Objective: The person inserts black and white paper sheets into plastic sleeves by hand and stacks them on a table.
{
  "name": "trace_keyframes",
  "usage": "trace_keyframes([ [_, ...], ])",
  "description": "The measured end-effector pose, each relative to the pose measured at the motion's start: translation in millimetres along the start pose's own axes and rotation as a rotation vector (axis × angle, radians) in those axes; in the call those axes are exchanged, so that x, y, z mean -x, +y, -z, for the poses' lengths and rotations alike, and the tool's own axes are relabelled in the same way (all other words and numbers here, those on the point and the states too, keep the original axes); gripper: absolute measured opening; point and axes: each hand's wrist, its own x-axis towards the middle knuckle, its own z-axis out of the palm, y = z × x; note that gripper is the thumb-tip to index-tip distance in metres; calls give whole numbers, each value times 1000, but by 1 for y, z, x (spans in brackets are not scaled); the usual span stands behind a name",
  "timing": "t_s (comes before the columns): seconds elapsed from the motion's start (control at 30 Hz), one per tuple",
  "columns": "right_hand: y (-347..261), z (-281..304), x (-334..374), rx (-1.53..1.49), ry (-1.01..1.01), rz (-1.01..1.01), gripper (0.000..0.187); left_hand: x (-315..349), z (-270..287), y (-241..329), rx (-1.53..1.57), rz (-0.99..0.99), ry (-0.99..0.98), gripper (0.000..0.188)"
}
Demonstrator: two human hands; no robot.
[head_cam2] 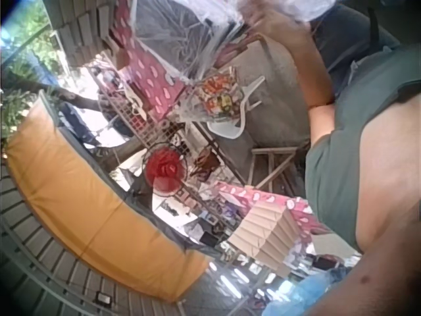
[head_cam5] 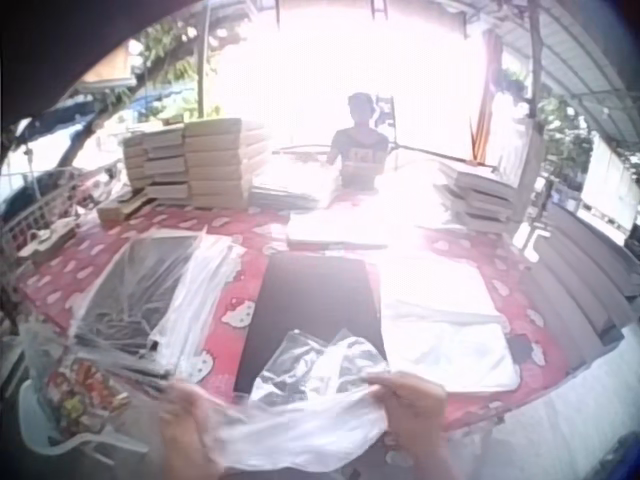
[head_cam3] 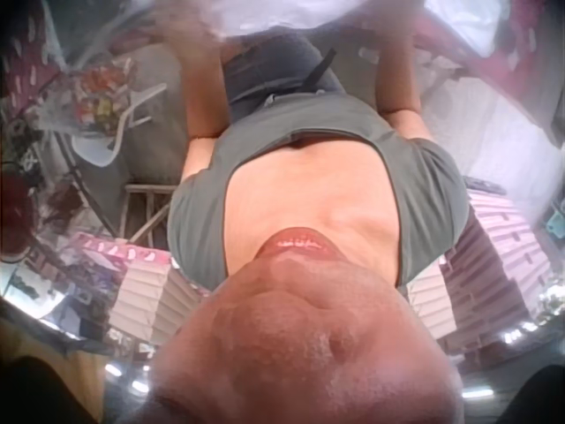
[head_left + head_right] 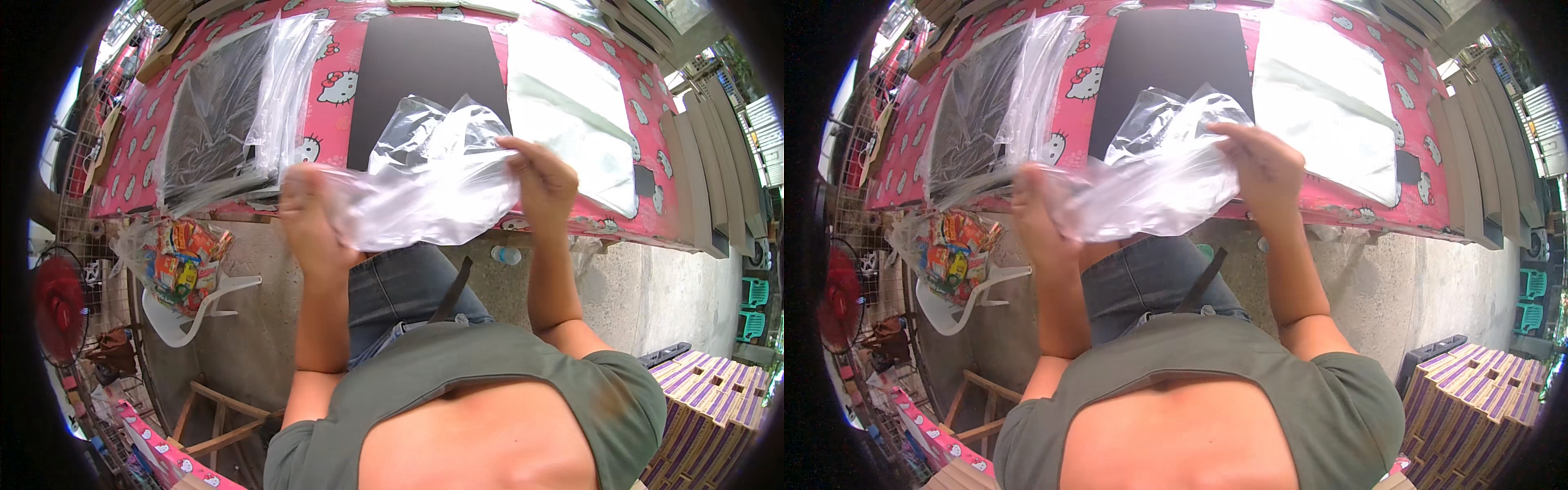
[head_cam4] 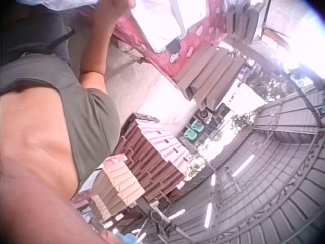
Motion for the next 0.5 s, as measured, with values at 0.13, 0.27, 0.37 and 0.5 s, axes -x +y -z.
trace_keyframes([
  [0.13, 1, 24, -16, -957, -61, 95, 13, 21, -4, -4, -186, 428, -344, 21],
  [0.27, 11, 28, 0, -467, -812, 69, 28, 1, 16, 19, 500, 531, -228, 26],
  [0.37, 26, 25, 21, -760, -863, -115, 21, -7, 35, 19, 525, 666, -812, 25],
  [0.5, 71, 43, 63, -945, -469, -889, 20, 10, 48, 5, -76, 743, -885, 29],
])
